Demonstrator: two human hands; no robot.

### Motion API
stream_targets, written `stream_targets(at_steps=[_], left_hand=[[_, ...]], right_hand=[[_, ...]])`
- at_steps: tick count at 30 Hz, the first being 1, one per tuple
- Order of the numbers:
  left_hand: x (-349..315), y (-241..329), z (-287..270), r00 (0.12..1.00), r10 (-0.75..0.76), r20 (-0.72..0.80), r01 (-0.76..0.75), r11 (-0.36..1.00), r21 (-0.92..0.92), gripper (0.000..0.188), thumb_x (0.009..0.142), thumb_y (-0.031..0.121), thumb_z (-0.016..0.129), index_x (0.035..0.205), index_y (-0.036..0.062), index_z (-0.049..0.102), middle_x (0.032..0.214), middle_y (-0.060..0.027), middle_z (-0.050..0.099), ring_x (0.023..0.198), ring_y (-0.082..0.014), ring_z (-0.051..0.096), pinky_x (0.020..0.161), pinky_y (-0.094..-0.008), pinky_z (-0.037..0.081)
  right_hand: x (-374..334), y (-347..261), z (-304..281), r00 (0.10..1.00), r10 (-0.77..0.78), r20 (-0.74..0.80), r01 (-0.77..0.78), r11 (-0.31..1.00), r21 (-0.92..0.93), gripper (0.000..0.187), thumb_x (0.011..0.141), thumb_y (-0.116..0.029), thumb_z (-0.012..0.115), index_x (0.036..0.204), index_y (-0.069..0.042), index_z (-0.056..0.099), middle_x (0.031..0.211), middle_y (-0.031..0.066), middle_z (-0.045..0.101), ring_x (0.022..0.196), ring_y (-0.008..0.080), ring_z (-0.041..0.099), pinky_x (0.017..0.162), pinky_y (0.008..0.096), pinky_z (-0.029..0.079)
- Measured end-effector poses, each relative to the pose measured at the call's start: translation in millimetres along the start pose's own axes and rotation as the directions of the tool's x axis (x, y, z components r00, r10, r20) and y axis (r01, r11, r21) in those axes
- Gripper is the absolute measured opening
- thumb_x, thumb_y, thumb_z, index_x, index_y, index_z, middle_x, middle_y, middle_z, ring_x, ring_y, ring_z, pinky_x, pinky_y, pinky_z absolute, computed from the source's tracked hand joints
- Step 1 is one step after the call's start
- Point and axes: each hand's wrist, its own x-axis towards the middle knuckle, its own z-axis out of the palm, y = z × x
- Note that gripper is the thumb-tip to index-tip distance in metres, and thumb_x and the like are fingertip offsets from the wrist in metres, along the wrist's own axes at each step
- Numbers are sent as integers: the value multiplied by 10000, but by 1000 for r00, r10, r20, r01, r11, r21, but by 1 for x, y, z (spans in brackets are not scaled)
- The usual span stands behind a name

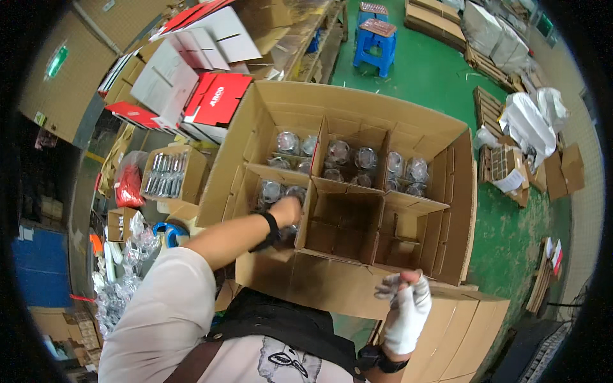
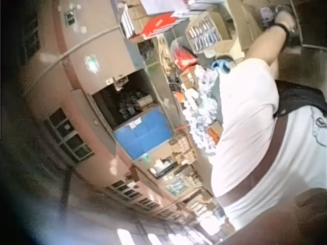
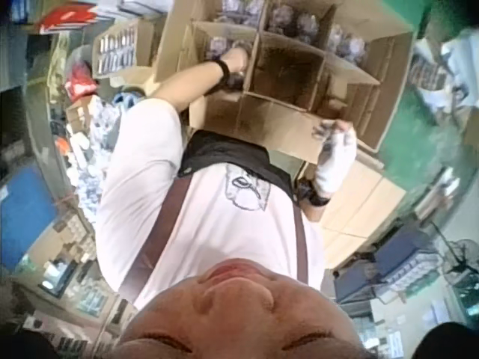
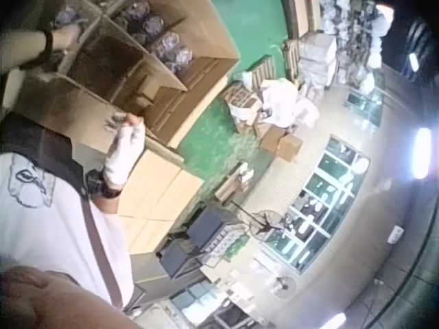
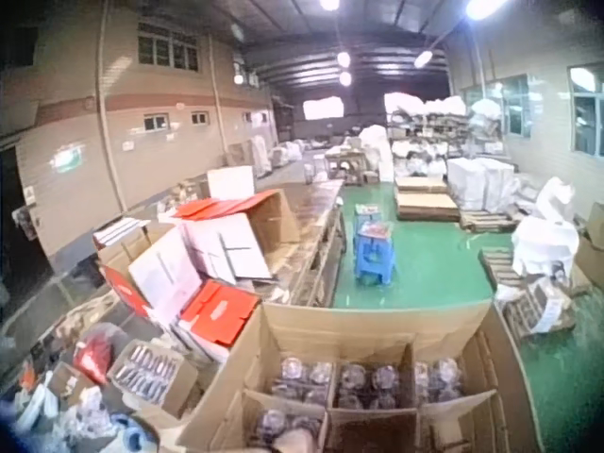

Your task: The person assembles a cardboard shipping box with internal dividers and packs it with small, plastic-wrapped cylindrical items. They place the items into the compartments, add red product boxes on top, and close the main box flaps.

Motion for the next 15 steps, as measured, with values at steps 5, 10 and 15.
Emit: stream_targets(at_steps=[5, 10, 15], left_hand=[[-6, -27, 54, 989, 90, 114, -97, 994, 58, 662, 838, 147, 580, 1434, 23, 320, 1386, -316, 350, 1162, -452, 524, 1012, -437, 418], [-54, -26, 6, 987, 86, 137, -103, 987, 124, 495, 758, 119, 649, 1225, 15, 523, 1307, -277, 450, 1083, -405, 601, 883, -445, 508], [-63, -18, 4, 977, 148, 151, -193, 918, 347, 250, 815, 265, 593, 902, 79, 735, 942, -148, 710, 866, -309, 681, 722, -436, 539]], right_hand=[[-16, 34, -66, 977, 101, -188, -88, 993, 74, 186, 953, -131, 561, 1122, -53, 559, 933, 128, 624, 776, 231, 660, 655, 312, 562], [2, 28, -67, 980, 109, -164, -102, 994, 50, 179, 952, -114, 553, 1117, -44, 553, 939, 129, 621, 781, 222, 655, 668, 314, 564], [5, 16, 19, 982, 118, 147, -81, 969, -235, 180, 912, -33, 507, 1085, 6, 534, 924, 145, 622, 782, 224, 641, 713, 321, 552]])
